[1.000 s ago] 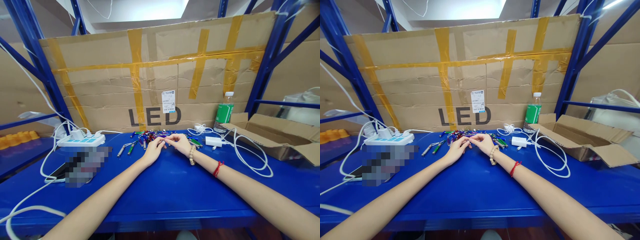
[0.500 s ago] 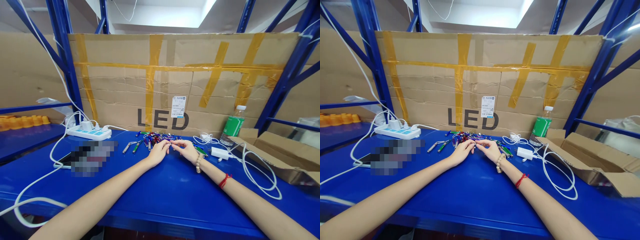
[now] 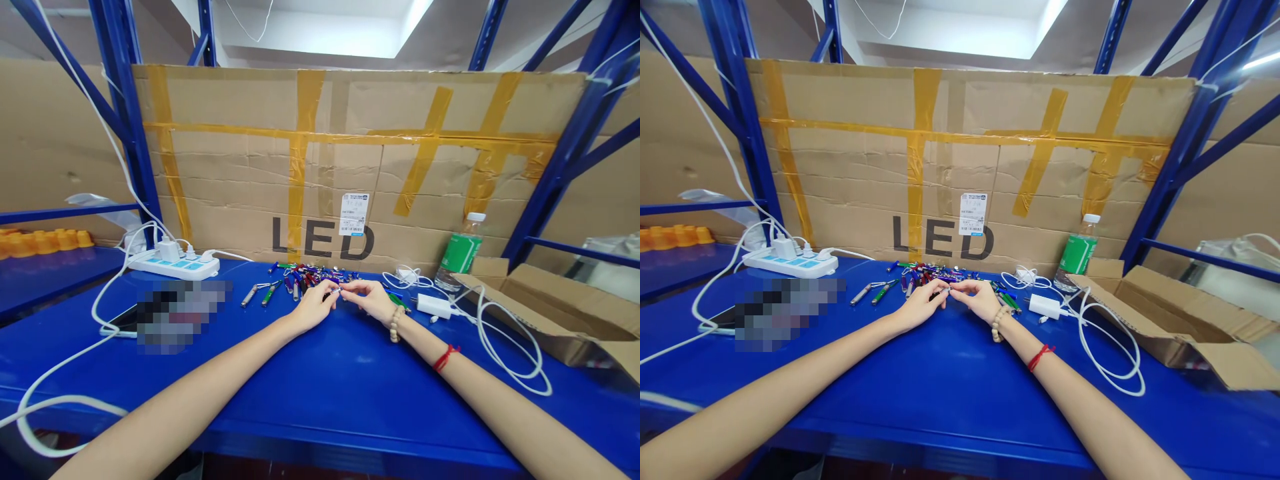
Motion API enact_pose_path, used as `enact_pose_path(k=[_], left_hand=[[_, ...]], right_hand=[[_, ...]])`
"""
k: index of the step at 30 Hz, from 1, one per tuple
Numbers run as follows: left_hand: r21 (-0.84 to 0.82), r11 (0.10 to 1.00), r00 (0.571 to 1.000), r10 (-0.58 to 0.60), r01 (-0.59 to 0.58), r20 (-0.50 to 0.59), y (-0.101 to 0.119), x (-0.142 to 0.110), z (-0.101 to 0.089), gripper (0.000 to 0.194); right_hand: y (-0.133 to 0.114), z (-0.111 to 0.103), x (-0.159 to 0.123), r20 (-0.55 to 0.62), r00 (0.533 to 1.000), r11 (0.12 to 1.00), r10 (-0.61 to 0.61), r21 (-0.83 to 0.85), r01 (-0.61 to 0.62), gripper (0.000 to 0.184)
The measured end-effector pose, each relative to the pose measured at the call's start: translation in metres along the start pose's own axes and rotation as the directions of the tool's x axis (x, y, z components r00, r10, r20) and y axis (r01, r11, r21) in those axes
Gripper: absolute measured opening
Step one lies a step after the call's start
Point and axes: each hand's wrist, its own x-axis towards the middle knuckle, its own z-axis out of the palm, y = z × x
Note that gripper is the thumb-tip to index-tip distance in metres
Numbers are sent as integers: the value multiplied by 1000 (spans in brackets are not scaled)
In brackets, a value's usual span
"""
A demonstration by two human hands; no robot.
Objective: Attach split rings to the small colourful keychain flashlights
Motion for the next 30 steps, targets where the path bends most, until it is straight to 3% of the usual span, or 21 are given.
enact_pose_path(k=[6,16,24,30], left_hand=[[-4,997,995,79,-79,66,-2,-3,1,11],[-72,996,997,56,-52,51,6,-4,0,11],[-48,998,993,53,-48,110,6,-4,-1,12],[-31,996,986,91,-87,137,6,-5,-1,10]], right_hand=[[2,-3,-3,39,999,1000,12,-1,-12,34],[-9,-13,0,202,977,996,75,37,-84,44],[5,-17,2,213,972,995,99,-15,-98,39],[-1,-16,-1,226,968,994,107,7,-111,36]])
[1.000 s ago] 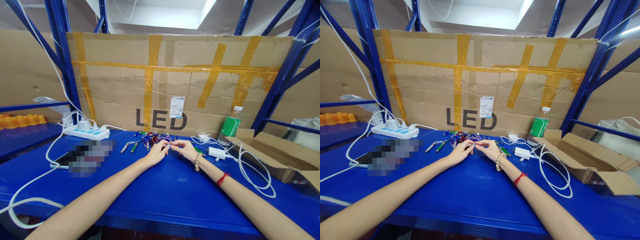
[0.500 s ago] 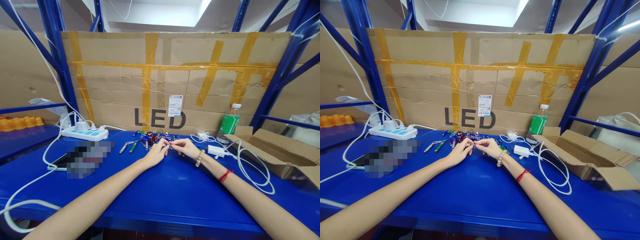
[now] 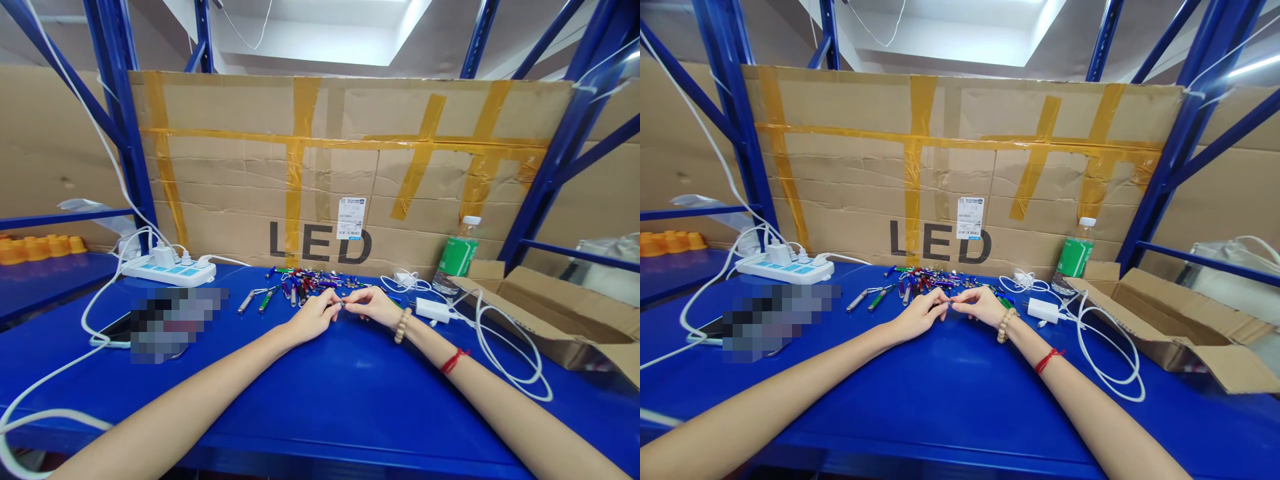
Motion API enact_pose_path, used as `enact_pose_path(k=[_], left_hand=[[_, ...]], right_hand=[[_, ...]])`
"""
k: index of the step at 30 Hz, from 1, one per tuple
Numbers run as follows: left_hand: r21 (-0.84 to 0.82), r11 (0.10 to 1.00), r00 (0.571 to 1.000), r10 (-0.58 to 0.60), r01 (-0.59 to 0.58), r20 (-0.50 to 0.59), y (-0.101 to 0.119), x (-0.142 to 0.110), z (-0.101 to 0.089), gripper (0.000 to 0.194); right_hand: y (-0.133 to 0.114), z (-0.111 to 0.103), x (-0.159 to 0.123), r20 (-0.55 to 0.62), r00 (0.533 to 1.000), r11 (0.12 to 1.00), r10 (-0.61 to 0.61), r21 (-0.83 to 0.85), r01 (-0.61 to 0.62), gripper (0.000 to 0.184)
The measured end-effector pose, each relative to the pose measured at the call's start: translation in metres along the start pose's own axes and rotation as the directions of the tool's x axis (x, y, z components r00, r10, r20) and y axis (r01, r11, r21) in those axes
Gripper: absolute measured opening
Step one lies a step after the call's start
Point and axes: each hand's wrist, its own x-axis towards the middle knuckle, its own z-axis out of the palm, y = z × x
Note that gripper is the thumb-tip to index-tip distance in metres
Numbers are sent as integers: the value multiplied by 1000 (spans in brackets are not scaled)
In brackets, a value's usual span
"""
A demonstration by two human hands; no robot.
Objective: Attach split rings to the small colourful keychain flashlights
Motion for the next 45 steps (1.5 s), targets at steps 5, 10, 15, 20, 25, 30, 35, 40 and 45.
enact_pose_path(k=[5,10,15,20,25,30,35,40,45], left_hand=[[55,998,1000,28,-29,6,-1,-1,0,10],[117,992,999,36,-35,-5,-3,-2,0,8],[106,993,998,51,-46,-49,-6,-1,1,9],[113,993,994,37,-25,-102,-5,-1,2,9],[155,988,991,38,-19,-126,-3,-1,1,9],[145,989,991,10,9,-132,-5,1,0,15],[172,985,988,6,21,-155,-7,3,0,22],[181,980,985,-53,83,-165,-7,5,0,22],[163,979,976,-91,124,-196,-5,6,1,23]], right_hand=[[-4,1,-2,2,1000,1000,14,2,-14,33],[-7,1,-3,18,1000,1000,16,-16,-15,32],[-11,6,-4,-2,995,994,98,37,-98,35],[-12,8,-3,-28,987,986,157,56,-155,38],[-15,11,-4,-37,986,985,164,63,-162,39],[-18,16,-4,-71,986,987,148,76,-142,40],[-17,21,-2,-114,988,991,107,97,-97,42],[-16,23,0,-150,986,991,78,121,-60,43],[-10,23,5,-199,980,992,19,124,6,38]])
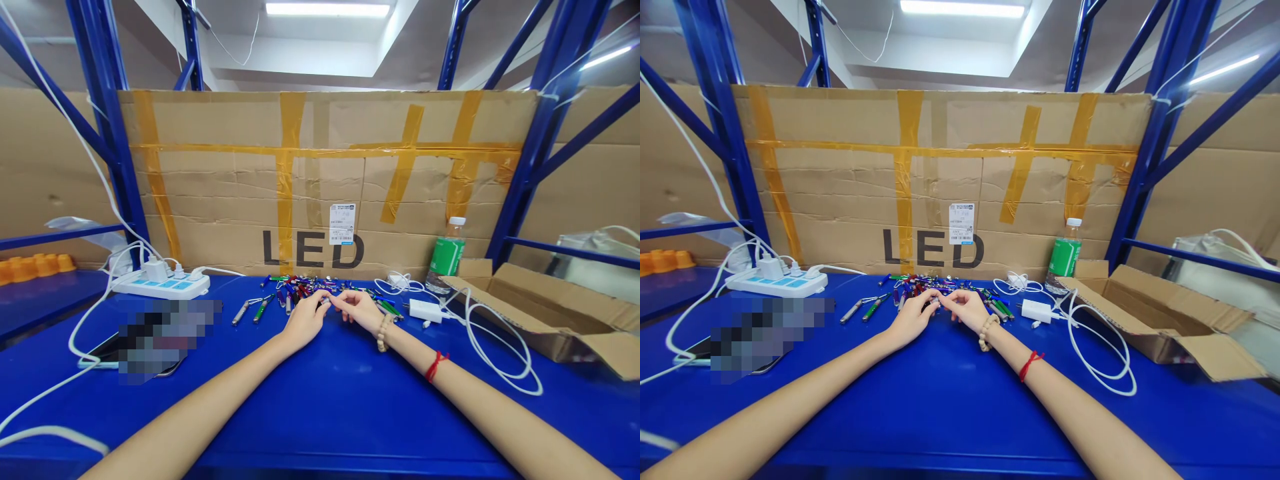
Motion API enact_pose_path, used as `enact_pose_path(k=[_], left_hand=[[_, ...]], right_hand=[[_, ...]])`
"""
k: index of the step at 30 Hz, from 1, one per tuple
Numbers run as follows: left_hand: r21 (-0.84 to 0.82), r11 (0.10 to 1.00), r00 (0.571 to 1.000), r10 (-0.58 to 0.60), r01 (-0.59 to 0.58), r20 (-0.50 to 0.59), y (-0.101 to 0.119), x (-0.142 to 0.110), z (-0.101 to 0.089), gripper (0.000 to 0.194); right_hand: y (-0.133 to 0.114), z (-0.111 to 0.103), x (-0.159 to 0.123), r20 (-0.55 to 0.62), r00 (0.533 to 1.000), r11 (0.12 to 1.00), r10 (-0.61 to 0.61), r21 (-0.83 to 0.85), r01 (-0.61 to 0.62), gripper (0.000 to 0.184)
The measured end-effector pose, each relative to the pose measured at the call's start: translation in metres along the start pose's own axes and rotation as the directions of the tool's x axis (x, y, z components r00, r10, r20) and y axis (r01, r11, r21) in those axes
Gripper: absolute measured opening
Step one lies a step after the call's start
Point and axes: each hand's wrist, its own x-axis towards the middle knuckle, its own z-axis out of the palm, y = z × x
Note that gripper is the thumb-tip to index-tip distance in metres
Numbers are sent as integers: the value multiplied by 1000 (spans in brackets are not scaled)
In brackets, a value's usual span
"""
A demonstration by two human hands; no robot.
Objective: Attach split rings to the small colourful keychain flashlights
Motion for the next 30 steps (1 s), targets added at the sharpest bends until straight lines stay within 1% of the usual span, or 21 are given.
enact_pose_path(k=[3,7,12,15,20,26,30], left_hand=[[-13,1000,1000,7,-6,5,1,1,0,23],[-37,999,999,36,-37,-8,1,1,0,22],[-11,1000,1000,-4,4,7,2,0,-1,24],[-6,1000,1000,-9,9,5,2,0,-1,25],[-11,1000,1000,-10,10,24,2,0,-1,28],[54,997,996,-52,48,66,5,-2,-3,30],[57,998,995,-22,16,101,6,-3,-4,29]], right_hand=[[4,0,2,-38,999,1000,-12,20,12,40],[4,-1,2,-37,998,999,-40,14,41,44],[1,-3,1,-90,995,999,-41,2,41,45],[-1,-2,0,-99,994,999,-48,-7,48,45],[-2,-3,-1,-64,996,998,-69,-19,68,40],[-3,-7,-3,-21,1000,1000,9,25,-8,40],[-2,-9,-3,-8,999,999,31,15,-31,39]])
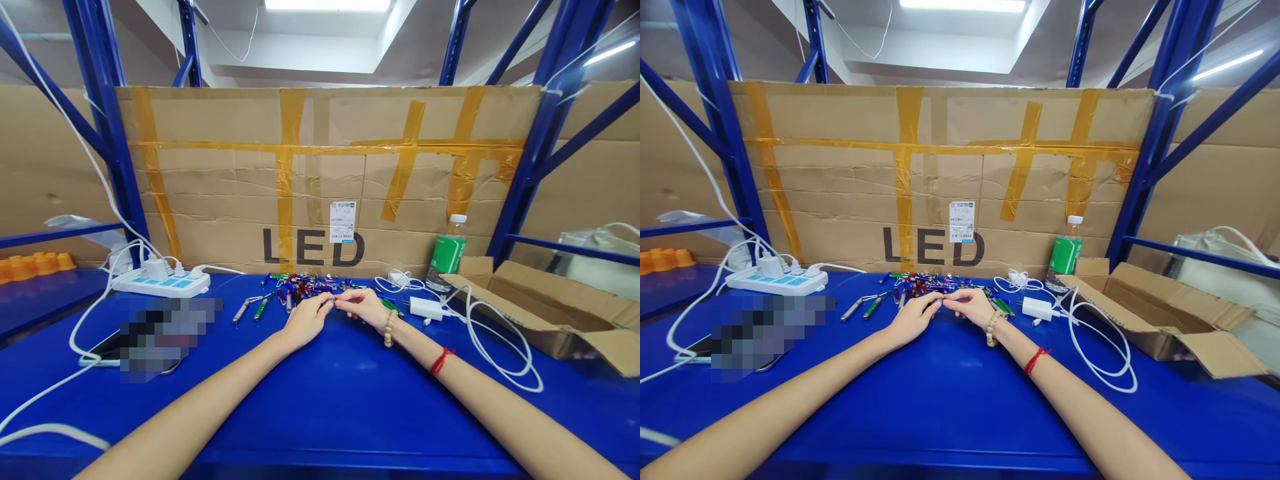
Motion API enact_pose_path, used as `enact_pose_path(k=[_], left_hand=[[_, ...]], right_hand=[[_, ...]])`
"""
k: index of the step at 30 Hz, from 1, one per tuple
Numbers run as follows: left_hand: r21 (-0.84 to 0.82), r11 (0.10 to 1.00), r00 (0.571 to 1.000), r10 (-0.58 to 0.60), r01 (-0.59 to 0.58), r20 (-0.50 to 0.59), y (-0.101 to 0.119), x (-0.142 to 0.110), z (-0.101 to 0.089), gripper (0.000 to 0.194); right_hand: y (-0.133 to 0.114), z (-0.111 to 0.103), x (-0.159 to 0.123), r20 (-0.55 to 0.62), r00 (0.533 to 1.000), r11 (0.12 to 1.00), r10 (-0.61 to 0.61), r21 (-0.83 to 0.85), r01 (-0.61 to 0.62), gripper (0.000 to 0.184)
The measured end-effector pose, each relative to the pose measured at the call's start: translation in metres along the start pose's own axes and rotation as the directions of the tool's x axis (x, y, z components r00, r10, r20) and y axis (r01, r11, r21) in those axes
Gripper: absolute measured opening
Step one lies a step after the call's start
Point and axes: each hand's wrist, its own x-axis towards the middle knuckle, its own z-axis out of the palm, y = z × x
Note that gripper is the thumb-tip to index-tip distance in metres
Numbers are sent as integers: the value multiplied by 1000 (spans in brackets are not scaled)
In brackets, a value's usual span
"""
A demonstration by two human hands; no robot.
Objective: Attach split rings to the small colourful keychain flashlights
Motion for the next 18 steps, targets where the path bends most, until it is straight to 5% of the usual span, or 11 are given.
enact_pose_path(k=[18], left_hand=[[-34,993,989,117,-115,90,-3,-6,1,14]], right_hand=[[4,-6,1,102,994,998,24,-60,-18,39]])
